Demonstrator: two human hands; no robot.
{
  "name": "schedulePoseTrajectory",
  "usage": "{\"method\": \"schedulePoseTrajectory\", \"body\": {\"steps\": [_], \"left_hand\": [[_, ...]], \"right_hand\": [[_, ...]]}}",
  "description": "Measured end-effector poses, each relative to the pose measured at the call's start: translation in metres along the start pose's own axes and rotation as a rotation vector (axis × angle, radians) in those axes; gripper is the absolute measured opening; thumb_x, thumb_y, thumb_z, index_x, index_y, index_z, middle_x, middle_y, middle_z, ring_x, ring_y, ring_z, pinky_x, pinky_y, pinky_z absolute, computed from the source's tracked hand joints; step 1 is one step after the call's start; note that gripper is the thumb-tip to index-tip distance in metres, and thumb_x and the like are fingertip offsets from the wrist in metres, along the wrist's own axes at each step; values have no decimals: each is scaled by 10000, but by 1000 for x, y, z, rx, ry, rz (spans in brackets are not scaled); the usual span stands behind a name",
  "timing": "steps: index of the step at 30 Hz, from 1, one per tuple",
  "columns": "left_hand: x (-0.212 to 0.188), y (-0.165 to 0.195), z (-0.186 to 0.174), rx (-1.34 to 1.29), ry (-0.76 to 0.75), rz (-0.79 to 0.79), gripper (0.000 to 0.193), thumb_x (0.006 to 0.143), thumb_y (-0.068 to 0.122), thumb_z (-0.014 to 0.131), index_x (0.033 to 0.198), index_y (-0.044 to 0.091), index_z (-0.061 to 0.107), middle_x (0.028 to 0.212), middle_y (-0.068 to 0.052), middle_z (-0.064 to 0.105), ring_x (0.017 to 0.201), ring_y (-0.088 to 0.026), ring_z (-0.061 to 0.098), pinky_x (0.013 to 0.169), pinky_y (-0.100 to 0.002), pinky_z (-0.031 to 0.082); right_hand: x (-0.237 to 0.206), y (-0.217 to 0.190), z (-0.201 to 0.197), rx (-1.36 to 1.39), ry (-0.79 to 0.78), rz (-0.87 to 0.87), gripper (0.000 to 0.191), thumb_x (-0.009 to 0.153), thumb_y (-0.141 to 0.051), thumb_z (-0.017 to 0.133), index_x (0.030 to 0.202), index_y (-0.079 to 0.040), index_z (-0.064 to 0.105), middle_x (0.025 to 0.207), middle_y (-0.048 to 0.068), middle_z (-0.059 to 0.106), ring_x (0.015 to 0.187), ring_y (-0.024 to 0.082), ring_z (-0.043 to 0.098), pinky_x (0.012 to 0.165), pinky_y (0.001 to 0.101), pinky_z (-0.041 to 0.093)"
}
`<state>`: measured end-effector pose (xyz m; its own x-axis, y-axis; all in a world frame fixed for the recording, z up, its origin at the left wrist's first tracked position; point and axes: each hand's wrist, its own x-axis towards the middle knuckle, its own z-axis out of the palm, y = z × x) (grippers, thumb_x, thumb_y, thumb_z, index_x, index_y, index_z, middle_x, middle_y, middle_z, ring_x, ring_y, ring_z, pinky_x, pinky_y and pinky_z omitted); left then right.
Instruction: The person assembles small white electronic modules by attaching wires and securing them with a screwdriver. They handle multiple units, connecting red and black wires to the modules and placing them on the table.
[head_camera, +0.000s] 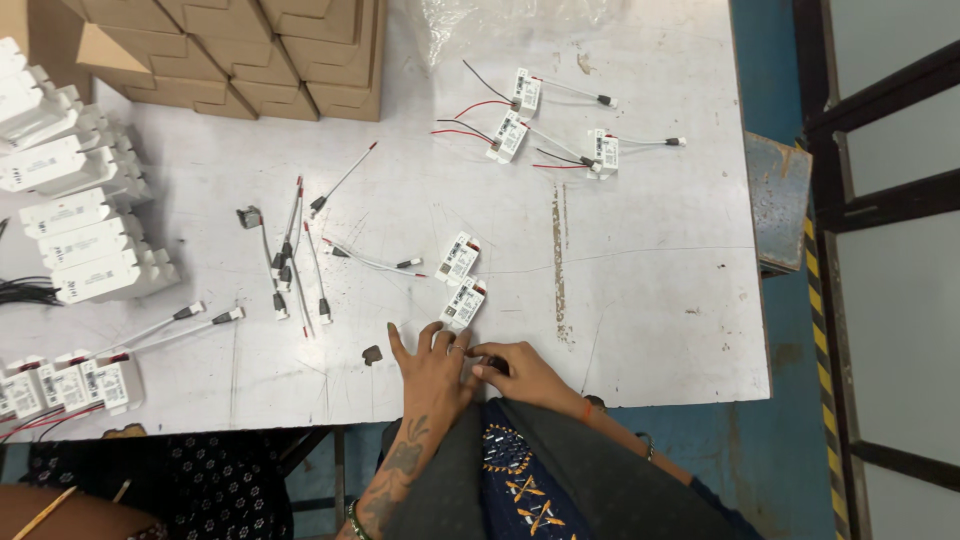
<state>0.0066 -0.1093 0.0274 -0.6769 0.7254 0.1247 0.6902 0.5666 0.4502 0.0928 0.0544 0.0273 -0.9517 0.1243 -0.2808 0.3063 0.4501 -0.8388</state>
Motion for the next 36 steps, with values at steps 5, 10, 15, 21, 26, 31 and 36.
{"method": "schedulePoseTrajectory", "body": {"steps": [5, 10, 15, 21, 26, 31, 36], "left_hand": [[-18, -31, 0, 39, 77, -29, 500, 766, 349, 816, 1183, 106, 685, 1194, -83, 630, 1275, -285, 530, 1147, -758, 150], [-51, -60, -23, -54, 207, -10, 710, 674, 448, 818, 1239, 47, 661, 1277, -157, 594, 1222, -351, 506, 1101, -658, 239], [-67, -64, -24, -144, 215, 71, 530, 758, 352, 826, 1197, 94, 682, 1239, -143, 610, 1131, -344, 560, 990, -481, 440], [-53, -98, -36, -94, 310, -166, 498, 785, 337, 830, 1185, 75, 689, 1198, -140, 645, 1050, -332, 612, 904, -429, 494], [-33, -124, -62, 94, 436, -229, 506, 792, 346, 833, 1188, 63, 694, 1186, -160, 655, 1056, -333, 611, 896, -432, 484], [-6, -122, -70, 66, 425, -239, 278, 910, 137, 753, 1183, 87, 749, 1149, -77, 691, 991, -275, 603, 880, -401, 485], [22, -137, -83, 2, 466, -226, 206, 910, 31, 711, 1105, 69, 765, 1108, -81, 694, 978, -261, 625, 858, -373, 515]], "right_hand": [[21, -22, -1, -223, 284, -386, 190, 915, -180, 735, 1089, -106, 744, 1012, 96, 761, 855, 283, 749, 720, 357, 603], [40, -43, -5, -413, 248, -290, 371, 849, -252, 784, 1194, -140, 707, 1094, 81, 662, 749, 297, 716, 610, 415, 570], [50, -45, 4, -501, 233, -369, 426, 819, -209, 797, 1231, -165, 697, 1197, 90, 596, 740, 293, 716, 577, 413, 571], [54, -37, 5, -572, 294, -374, 522, 772, -113, 782, 1278, -169, 668, 1321, 126, 552, 687, 288, 712, 557, 395, 579], [50, -33, -3, -574, 333, -327, 558, 799, -164, 801, 1329, -163, 628, 1344, 130, 536, 672, 307, 698, 553, 407, 570], [45, -32, -15, -550, 311, -319, 513, 797, -190, 794, 1291, -187, 658, 1354, 99, 545, 671, 291, 705, 570, 401, 579], [38, -31, -25, -512, 310, -304, 464, 820, -252, 792, 1266, -188, 677, 1330, 77, 558, 673, 277, 712, 574, 395, 582]]}}
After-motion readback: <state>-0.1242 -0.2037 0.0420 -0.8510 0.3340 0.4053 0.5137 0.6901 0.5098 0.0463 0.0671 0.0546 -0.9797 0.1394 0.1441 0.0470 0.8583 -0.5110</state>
